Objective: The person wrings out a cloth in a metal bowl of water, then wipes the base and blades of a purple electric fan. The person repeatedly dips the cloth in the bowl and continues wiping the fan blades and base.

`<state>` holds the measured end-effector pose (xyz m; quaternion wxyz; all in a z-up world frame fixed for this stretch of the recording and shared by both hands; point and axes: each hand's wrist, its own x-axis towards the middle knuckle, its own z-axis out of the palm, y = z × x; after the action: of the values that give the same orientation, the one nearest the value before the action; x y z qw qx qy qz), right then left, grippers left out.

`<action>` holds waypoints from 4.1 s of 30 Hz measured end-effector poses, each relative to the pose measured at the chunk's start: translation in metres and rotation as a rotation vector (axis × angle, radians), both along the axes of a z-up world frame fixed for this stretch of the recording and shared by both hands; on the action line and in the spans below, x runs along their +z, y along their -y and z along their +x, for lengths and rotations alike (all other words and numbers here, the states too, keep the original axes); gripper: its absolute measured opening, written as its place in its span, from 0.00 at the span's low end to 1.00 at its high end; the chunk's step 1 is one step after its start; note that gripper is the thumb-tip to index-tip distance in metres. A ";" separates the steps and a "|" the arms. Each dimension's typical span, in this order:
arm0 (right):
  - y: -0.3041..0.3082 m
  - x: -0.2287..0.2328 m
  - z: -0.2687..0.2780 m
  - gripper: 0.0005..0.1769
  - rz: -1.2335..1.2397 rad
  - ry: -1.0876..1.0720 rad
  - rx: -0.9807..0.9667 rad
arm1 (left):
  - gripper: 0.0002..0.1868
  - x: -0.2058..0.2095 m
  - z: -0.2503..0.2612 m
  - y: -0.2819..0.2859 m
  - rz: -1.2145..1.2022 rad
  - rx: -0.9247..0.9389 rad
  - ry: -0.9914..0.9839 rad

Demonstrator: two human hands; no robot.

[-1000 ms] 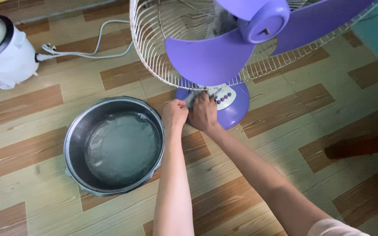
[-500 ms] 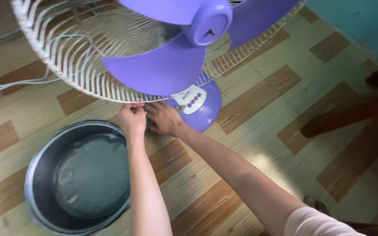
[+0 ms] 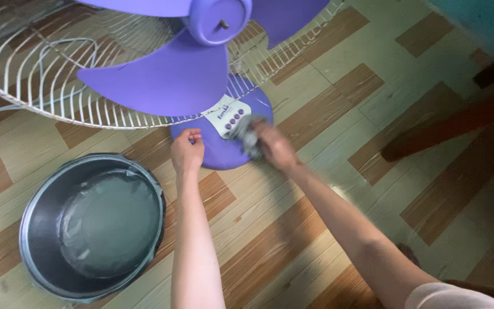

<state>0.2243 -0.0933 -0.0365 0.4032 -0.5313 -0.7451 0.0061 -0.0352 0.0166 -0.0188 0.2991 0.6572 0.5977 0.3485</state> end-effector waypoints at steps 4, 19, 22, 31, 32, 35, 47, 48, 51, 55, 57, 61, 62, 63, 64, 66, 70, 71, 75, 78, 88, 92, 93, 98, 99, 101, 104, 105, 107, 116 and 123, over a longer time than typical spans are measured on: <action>-0.020 0.000 0.035 0.13 -0.349 -0.294 -0.460 | 0.13 -0.002 0.011 0.009 0.055 -0.046 -0.083; -0.091 0.040 -0.044 0.28 -0.081 0.037 0.075 | 0.29 0.014 0.034 0.011 -0.036 -0.087 -0.396; -0.100 0.037 -0.024 0.19 -0.288 0.109 -0.125 | 0.37 0.014 0.035 0.003 -0.088 -0.126 -0.422; -0.124 0.021 0.004 0.21 -0.260 -0.188 -0.174 | 0.40 0.004 0.033 -0.021 -0.201 -0.164 -0.486; -0.136 0.019 -0.001 0.21 -0.276 -0.208 -0.125 | 0.40 0.002 0.033 -0.021 -0.206 -0.168 -0.479; -0.179 0.011 -0.015 0.22 -0.329 -0.172 -0.072 | 0.38 0.000 0.033 -0.021 -0.212 -0.172 -0.499; -0.283 -0.009 -0.010 0.27 -0.497 0.011 -0.140 | 0.38 0.020 0.043 -0.020 -0.342 -0.120 -0.502; -0.285 -0.010 -0.010 0.27 -0.498 0.005 -0.137 | 0.38 0.021 0.043 -0.021 -0.346 -0.121 -0.501; -0.289 -0.012 -0.009 0.29 -0.508 0.008 -0.150 | 0.38 0.022 0.043 -0.024 -0.313 -0.126 -0.486; -0.282 -0.009 0.004 0.31 -0.511 0.026 -0.186 | 0.40 0.019 0.044 -0.027 -0.263 -0.134 -0.477; -0.276 -0.002 0.010 0.32 -0.512 0.035 -0.218 | 0.40 0.018 0.043 -0.027 -0.303 -0.133 -0.492; -0.247 0.016 0.025 0.34 -0.527 0.035 -0.296 | 0.40 0.017 0.045 -0.019 -0.279 -0.127 -0.497; -0.237 0.019 0.029 0.34 -0.537 0.029 -0.320 | 0.40 0.016 0.045 -0.019 -0.249 -0.126 -0.493; -0.223 0.020 0.032 0.35 -0.552 0.018 -0.338 | 0.40 0.014 0.045 -0.017 -0.245 -0.129 -0.500; -0.209 0.019 0.035 0.35 -0.569 0.009 -0.358 | 0.40 0.012 0.045 -0.017 -0.241 -0.132 -0.507; -0.171 0.014 0.044 0.36 -0.583 -0.063 -0.385 | 0.41 0.007 0.046 -0.017 -0.234 -0.136 -0.501; -0.092 0.003 0.047 0.37 -0.264 -0.200 -0.274 | 0.43 0.000 0.046 -0.018 -0.161 -0.126 -0.487; -0.073 -0.002 0.041 0.39 -0.268 -0.275 -0.316 | 0.43 -0.002 0.046 -0.016 -0.129 -0.116 -0.496; -0.008 -0.016 -0.008 0.40 -0.272 -0.094 -0.534 | 0.43 -0.008 0.045 -0.013 -0.142 -0.114 -0.475; 0.018 -0.007 -0.043 0.39 -0.443 -0.073 -0.624 | 0.43 -0.010 0.038 -0.013 -0.106 -0.139 -0.435; 0.002 0.073 -0.084 0.27 -0.464 -0.813 -0.196 | 0.25 -0.046 -0.013 -0.020 -0.220 0.045 0.361; -0.026 0.060 -0.136 0.35 -0.095 -0.044 -0.054 | 0.21 -0.045 -0.036 -0.033 -0.120 0.172 0.519; -0.031 0.053 -0.147 0.37 -0.101 0.121 -0.038 | 0.21 -0.042 -0.041 -0.034 -0.100 0.190 0.527; -0.085 0.022 -0.172 0.33 -0.015 0.390 0.023 | 0.19 -0.018 -0.048 -0.031 0.024 0.187 0.709; -0.101 0.016 -0.175 0.31 0.025 0.424 0.021 | 0.19 -0.011 -0.050 -0.029 0.018 0.192 0.692; -0.138 0.007 -0.183 0.27 -0.035 0.548 -0.047 | 0.19 0.005 -0.056 -0.023 0.008 0.201 0.654; -0.198 0.000 -0.190 0.24 -0.302 0.708 -0.215 | 0.19 0.027 -0.064 -0.013 -0.056 0.223 0.583; -0.212 -0.002 -0.186 0.23 -0.347 0.661 -0.233 | 0.19 0.033 -0.068 -0.010 -0.070 0.223 0.558; -0.238 -0.004 -0.179 0.23 -0.372 0.543 -0.232 | 0.19 0.043 -0.074 -0.007 -0.098 0.222 0.507; -0.291 0.002 -0.177 0.20 -0.350 0.354 -0.168 | 0.19 0.033 -0.094 -0.007 -0.118 0.198 0.504; -0.250 0.011 -0.165 0.18 -0.348 0.375 -0.084 | 0.19 0.023 -0.082 -0.015 -0.103 0.146 0.533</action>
<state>0.0591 0.1563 -0.0253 0.1607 -0.6150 -0.7717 0.0188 -0.1168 0.0316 0.0039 0.4529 0.4814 0.5608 0.4987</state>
